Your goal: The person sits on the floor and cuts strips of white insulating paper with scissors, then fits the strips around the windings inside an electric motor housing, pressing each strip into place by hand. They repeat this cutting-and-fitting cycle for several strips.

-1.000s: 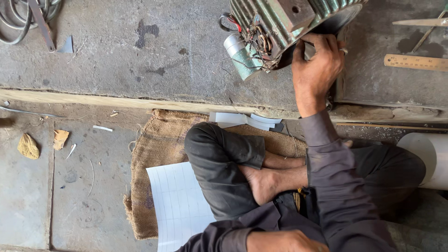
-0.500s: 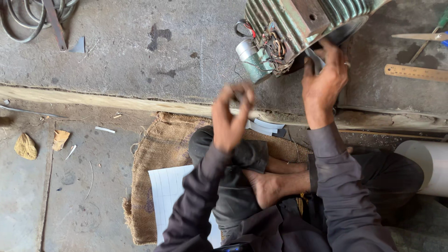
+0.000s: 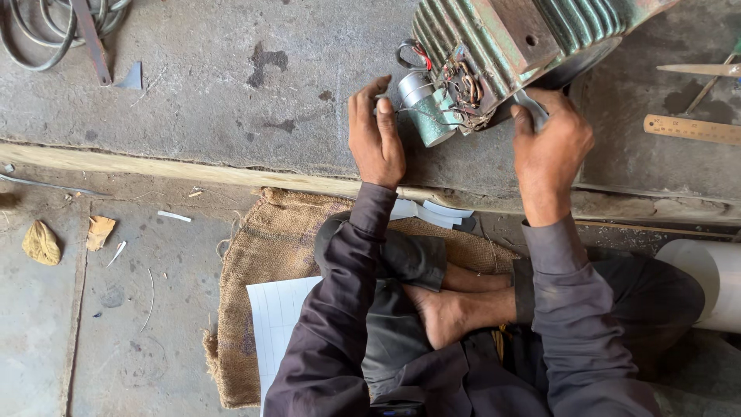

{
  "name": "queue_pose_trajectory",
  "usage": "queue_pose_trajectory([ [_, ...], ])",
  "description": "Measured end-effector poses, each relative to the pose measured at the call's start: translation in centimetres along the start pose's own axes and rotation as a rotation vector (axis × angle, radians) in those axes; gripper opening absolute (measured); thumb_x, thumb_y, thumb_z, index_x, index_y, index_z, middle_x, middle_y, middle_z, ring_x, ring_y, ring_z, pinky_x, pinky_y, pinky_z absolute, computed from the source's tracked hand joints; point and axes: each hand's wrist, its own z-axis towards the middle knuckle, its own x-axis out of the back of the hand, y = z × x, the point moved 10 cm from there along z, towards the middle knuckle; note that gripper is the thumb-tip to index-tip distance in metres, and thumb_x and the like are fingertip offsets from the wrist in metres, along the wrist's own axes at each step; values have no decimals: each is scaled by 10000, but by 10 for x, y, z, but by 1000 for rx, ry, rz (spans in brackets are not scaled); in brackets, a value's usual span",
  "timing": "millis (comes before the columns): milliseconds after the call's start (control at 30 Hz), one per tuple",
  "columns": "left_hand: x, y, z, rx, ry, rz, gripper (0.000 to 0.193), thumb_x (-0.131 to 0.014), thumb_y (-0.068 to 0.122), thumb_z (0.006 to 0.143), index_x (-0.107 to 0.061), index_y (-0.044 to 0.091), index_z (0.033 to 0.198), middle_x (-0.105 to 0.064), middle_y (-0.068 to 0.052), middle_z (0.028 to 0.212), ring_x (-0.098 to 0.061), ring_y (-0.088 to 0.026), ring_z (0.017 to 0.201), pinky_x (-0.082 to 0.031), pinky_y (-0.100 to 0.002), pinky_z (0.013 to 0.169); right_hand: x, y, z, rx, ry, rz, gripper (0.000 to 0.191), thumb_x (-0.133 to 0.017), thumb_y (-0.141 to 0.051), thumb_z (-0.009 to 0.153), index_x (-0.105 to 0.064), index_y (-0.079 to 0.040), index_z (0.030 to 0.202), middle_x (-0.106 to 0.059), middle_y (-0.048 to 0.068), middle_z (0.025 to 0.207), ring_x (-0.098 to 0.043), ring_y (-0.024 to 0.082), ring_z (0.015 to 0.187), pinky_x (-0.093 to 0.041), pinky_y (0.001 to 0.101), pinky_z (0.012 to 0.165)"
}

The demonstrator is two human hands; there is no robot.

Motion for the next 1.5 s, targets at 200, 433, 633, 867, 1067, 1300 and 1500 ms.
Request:
queue_pose_trajectory([
  [200,0,11,-2,-13,-13,-4,399,-378,339,1157,-620,61,1310,-643,-132,1273,-660,-284,1159,-538,-375,1003,-4,-16,15,-3,72,-24,225,-890,-40,865,-749,-16,1040,-766,165,1049,-749,338,945,-553,430,820],
  [433,2,14,1,-21,-12,6,403,-379,344,1155,-622,58,1301,-637,-136,1263,-663,-297,1164,-531,-391,1021,12,-16,-4,-52,-5,-63,294,-879,-44,859,-732,14,1108,-716,216,1084,-725,358,843,-546,441,740],
  [633,1,13,-1,-11,-17,0,407,-379,347,1155,-624,57,1301,-636,-137,1256,-666,-297,1151,-536,-388,1007,-4,-10,2,38,48,-90,194,-857,-9,926,-763,-29,1095,-752,167,1081,-759,317,910,-584,405,760],
  [867,1,16,1,-32,-9,3,411,-376,353,1159,-624,60,1307,-634,-132,1247,-666,-292,1138,-538,-383,994,-1,-2,1,-56,-32,-26,296,-876,-45,889,-705,53,1111,-732,207,975,-725,268,722,-558,389,633],
  [1067,-3,6,-3,-21,-16,-4,426,-371,373,1165,-622,66,1320,-638,-126,1259,-666,-284,1141,-544,-376,997,6,-4,-7,7,37,54,191,-832,29,942,-740,33,1109,-756,190,939,-742,239,793,-542,360,677],
  [1300,-6,-3,-4,-33,-19,8,440,-353,391,1170,-623,81,1326,-632,-110,1286,-665,-270,1176,-551,-374,1013,-10,6,-2,1,64,137,158,-807,63,947,-743,23,1085,-775,161,919,-761,204,781,-540,320,668],
  [1500,-7,-3,-4,-49,-26,16,445,-345,392,1179,-624,75,1318,-633,-111,1284,-658,-277,1184,-543,-380,1027,-14,11,-5,17,72,155,198,-844,61,922,-740,23,1087,-780,143,930,-762,181,789,-555,303,661],
])
